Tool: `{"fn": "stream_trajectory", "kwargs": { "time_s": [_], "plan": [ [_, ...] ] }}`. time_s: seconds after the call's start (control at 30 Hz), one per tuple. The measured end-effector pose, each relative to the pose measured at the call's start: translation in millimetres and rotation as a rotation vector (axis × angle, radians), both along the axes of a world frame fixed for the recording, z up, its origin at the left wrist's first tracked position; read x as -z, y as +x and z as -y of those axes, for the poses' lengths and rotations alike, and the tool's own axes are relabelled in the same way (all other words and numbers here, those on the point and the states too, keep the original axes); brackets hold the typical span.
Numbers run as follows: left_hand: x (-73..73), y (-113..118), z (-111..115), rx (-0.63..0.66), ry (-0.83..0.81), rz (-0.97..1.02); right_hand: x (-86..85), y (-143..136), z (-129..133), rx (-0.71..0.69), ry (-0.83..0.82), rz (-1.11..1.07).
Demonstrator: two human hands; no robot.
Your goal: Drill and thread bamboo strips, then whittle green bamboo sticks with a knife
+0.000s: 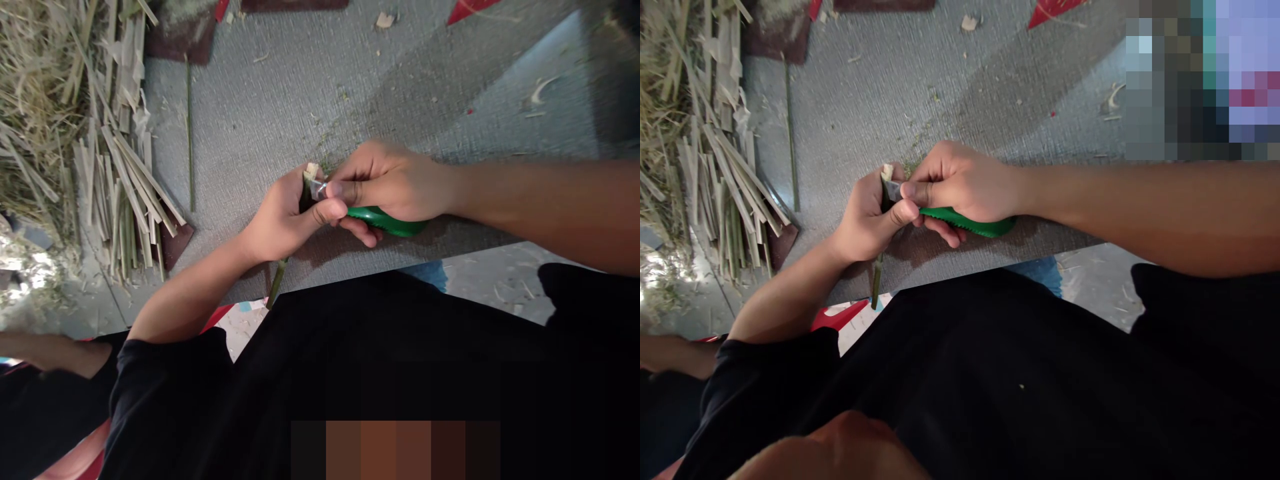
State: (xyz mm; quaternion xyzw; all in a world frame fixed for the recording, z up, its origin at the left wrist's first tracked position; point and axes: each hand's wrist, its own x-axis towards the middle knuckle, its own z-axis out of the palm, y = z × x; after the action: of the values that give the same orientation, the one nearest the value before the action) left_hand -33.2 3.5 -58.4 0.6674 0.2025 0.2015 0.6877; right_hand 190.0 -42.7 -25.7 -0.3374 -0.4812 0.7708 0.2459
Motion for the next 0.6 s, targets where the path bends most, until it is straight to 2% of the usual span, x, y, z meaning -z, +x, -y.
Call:
{"fn": "stream_trajectory", "kwargs": {
  "time_s": [0.13, 0.3, 0.4, 0.6],
  "plan": [
    [-3.1, 0.1, 2.6, 0.037, -0.063, -0.012, -1.6, 2.6, 0.7, -0.070, -0.094, -0.021],
    [5.2, -3.7, -0.3, -0.033, 0.028, -0.018, -1.1, 4.4, -2.1, -0.112, -0.188, -0.059],
    [12.5, -6.9, -1.5, -0.066, 0.108, -0.016, 3.9, 3.5, -3.9, -0.161, -0.184, -0.102],
    [14.8, -8.7, 2.4, -0.069, 0.143, -0.007, 2.8, 1.4, -0.8, -0.097, -0.114, -0.067]
  ]
}}
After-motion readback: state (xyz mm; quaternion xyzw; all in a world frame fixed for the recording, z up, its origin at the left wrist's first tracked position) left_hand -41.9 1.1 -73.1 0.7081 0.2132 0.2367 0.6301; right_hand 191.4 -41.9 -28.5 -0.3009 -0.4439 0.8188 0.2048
